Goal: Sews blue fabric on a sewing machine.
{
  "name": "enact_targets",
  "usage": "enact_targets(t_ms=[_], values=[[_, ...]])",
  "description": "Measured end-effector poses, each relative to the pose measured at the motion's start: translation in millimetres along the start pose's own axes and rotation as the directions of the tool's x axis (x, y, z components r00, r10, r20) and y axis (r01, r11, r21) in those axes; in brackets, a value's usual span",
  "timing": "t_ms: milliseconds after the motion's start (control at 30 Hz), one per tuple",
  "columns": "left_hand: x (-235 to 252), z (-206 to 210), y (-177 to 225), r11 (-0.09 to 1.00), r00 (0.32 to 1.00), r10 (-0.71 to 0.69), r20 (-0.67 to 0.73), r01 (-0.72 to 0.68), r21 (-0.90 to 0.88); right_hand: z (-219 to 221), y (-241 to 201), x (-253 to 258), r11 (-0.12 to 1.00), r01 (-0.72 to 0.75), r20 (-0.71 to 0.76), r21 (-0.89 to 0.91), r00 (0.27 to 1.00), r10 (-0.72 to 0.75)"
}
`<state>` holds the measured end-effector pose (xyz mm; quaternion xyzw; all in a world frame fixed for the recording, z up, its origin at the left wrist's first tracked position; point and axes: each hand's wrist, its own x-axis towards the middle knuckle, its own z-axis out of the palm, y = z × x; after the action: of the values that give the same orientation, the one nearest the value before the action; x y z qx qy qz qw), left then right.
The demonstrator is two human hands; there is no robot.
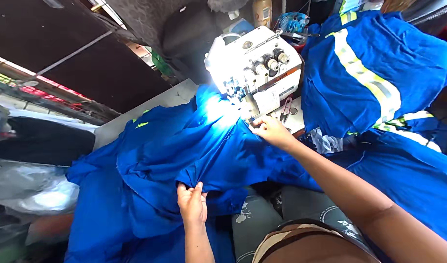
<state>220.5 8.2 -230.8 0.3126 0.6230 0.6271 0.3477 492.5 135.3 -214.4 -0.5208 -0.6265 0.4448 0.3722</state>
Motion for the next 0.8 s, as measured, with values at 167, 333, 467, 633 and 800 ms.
enact_targets(t_ms=[167, 333, 467, 633, 800], values=[[-2.4, -3.6, -1.1, 0.999, 0.999, -0.032, 0.032, 0.032, -0.025, -7.0, -1.7, 16.0, 0.999, 0.03, -0.007, -0.012, 1.0, -0.03], [-7.9, -7.2, -1.6, 0.997, 0.997, -0.03, 0.072, 0.034, -0.064, -7.2, -2.0, 16.7, 0.989, -0.083, 0.114, 0.122, 0.991, 0.07], [-13.7, -10.9, -0.3, 0.996, 0.992, -0.015, 0.124, 0.026, -0.082, -10.6, -9.2, 15.0, 0.948, -0.165, 0.217, 0.272, 0.97, 0.107], [-29.0, -11.9, -0.9, 0.992, 0.984, -0.006, 0.177, 0.028, -0.122, -15.0, -5.7, 11.1, 0.927, -0.054, 0.109, 0.37, 0.994, 0.015], [-46.1, -4.7, -6.9, 0.984, 0.974, -0.016, 0.227, 0.055, -0.168, -31.5, -1.1, 1.0, 0.948, -0.07, 0.024, 0.309, 0.998, 0.065]])
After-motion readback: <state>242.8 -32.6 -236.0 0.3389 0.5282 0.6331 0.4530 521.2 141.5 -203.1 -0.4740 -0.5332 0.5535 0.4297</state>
